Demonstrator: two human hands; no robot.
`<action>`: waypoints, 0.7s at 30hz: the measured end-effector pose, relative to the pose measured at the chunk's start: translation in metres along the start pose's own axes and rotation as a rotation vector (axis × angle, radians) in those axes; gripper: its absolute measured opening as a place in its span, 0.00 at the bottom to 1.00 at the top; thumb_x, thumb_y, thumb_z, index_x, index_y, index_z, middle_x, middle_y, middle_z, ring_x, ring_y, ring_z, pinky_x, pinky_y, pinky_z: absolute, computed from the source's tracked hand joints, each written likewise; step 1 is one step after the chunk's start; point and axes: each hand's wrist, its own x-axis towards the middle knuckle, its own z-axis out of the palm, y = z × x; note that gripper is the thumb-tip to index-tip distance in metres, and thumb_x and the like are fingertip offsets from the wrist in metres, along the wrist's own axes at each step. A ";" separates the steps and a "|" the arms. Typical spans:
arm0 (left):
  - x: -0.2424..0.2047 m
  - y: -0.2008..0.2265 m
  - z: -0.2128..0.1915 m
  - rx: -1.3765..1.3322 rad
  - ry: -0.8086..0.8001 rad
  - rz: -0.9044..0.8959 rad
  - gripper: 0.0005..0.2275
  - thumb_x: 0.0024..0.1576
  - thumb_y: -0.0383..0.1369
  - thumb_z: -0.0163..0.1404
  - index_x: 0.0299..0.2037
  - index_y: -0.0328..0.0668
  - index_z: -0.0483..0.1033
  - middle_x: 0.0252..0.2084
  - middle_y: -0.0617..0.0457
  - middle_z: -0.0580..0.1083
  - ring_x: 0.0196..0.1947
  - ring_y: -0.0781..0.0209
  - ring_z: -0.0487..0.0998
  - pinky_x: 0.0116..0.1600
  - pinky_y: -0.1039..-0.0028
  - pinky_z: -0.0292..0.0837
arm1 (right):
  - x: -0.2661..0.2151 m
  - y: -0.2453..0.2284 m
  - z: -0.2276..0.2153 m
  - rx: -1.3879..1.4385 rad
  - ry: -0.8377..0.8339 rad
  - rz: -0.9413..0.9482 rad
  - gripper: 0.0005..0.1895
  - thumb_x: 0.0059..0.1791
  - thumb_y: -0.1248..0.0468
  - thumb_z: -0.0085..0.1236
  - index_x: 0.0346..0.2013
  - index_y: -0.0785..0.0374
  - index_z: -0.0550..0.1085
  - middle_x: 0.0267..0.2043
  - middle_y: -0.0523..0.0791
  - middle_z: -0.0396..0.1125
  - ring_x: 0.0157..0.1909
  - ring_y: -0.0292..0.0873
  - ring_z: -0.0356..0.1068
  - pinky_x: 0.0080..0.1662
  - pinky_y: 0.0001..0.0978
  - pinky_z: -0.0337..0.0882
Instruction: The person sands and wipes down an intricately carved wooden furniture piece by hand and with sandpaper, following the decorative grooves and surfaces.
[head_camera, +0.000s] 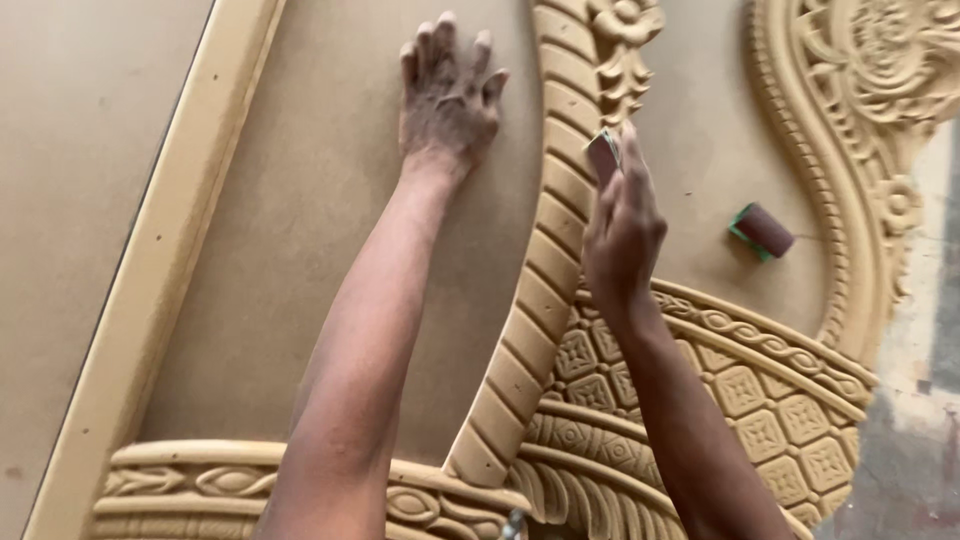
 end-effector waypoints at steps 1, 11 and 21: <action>0.002 -0.003 0.001 0.044 0.143 0.051 0.21 0.69 0.49 0.39 0.66 0.49 0.67 0.69 0.35 0.58 0.69 0.37 0.55 0.70 0.47 0.47 | 0.009 0.003 0.009 -0.117 -0.054 -0.144 0.16 0.57 0.76 0.45 0.60 0.71 0.70 0.61 0.60 0.68 0.64 0.60 0.68 0.63 0.48 0.71; -0.001 0.008 -0.022 -0.026 -0.162 -0.062 0.22 0.67 0.48 0.40 0.67 0.46 0.65 0.70 0.37 0.58 0.70 0.39 0.56 0.73 0.50 0.49 | 0.042 0.014 0.039 -0.126 -0.310 -0.240 0.32 0.47 0.82 0.41 0.68 0.80 0.62 0.74 0.62 0.53 0.77 0.61 0.51 0.76 0.47 0.51; -0.003 0.007 -0.018 0.013 -0.132 -0.033 0.22 0.69 0.47 0.38 0.68 0.47 0.63 0.69 0.37 0.57 0.69 0.39 0.56 0.72 0.48 0.49 | 0.029 0.010 0.038 -0.100 -0.263 -0.145 0.31 0.48 0.83 0.38 0.67 0.76 0.65 0.72 0.61 0.58 0.76 0.59 0.56 0.76 0.47 0.54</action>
